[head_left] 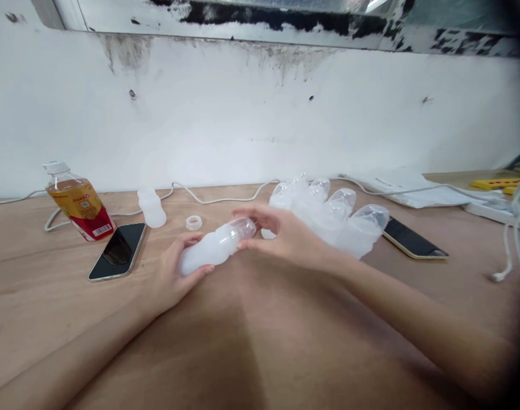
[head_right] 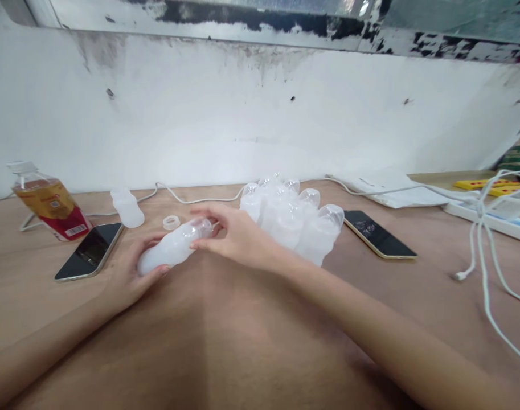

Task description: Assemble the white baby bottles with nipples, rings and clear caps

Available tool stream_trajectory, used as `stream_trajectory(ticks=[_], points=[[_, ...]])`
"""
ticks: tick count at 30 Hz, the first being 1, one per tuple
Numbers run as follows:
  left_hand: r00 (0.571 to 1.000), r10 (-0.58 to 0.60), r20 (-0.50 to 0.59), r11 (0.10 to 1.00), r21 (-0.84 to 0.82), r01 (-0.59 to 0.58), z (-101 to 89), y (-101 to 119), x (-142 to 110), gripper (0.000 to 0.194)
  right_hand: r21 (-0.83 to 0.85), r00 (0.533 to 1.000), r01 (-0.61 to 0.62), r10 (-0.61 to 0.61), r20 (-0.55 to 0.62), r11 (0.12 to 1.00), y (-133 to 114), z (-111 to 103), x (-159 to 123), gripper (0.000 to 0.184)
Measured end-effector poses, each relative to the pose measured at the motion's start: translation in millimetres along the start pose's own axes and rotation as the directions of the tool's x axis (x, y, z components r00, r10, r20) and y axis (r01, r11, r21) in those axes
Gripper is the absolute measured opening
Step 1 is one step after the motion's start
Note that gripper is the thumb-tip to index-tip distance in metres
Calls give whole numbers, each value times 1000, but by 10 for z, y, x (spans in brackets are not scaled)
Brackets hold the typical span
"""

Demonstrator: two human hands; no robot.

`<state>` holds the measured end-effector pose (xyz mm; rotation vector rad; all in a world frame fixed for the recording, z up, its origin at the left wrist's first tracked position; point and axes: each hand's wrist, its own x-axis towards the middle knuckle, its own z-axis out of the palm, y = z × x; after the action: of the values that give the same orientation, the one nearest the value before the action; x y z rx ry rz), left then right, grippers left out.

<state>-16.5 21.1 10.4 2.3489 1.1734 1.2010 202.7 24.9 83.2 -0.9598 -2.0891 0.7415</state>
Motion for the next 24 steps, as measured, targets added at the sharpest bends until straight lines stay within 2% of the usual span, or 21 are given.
stream_trajectory(ticks=[2, 4, 6, 8, 11, 14, 17, 21, 24], points=[[1000, 19, -21, 996, -88, -20, 43, -2, 15, 52, -266, 1000, -14, 12, -11, 964, -229, -181, 18, 36], [999, 46, -29, 992, -112, -49, 64, 3, 18, 55, -509, 999, -29, 10, -40, 860, -363, -335, 5, 28], [998, 55, -24, 995, -82, -57, 62, 13, 14, 48, -677, 998, -52, 9, -66, 734, -365, -440, -25, 25], [997, 78, -4, 996, -49, -78, 50, 26, 9, 40, -772, 994, -89, 9, -107, 630, -263, -501, -53, 25], [994, 101, 27, 995, -20, -101, 37, 40, 4, 35, -834, 988, -128, -2, -153, 536, -68, -551, -66, 26], [995, 96, 35, 995, -13, -95, 38, 40, 3, 34, -859, 983, -144, -25, -179, 491, 30, -586, -56, 24], [995, 97, 33, 995, -18, -96, 43, 36, 8, 32, -859, 977, -177, -16, -211, 481, 32, -608, -42, 25], [995, 102, 20, 995, -21, -102, 42, 37, 13, 30, -857, 972, -230, 65, -226, 462, 22, -613, -35, 27], [994, 106, 14, 994, -21, -105, 44, 35, 11, 28, -864, 981, -179, 23, -191, 470, 46, -616, -44, 27]])
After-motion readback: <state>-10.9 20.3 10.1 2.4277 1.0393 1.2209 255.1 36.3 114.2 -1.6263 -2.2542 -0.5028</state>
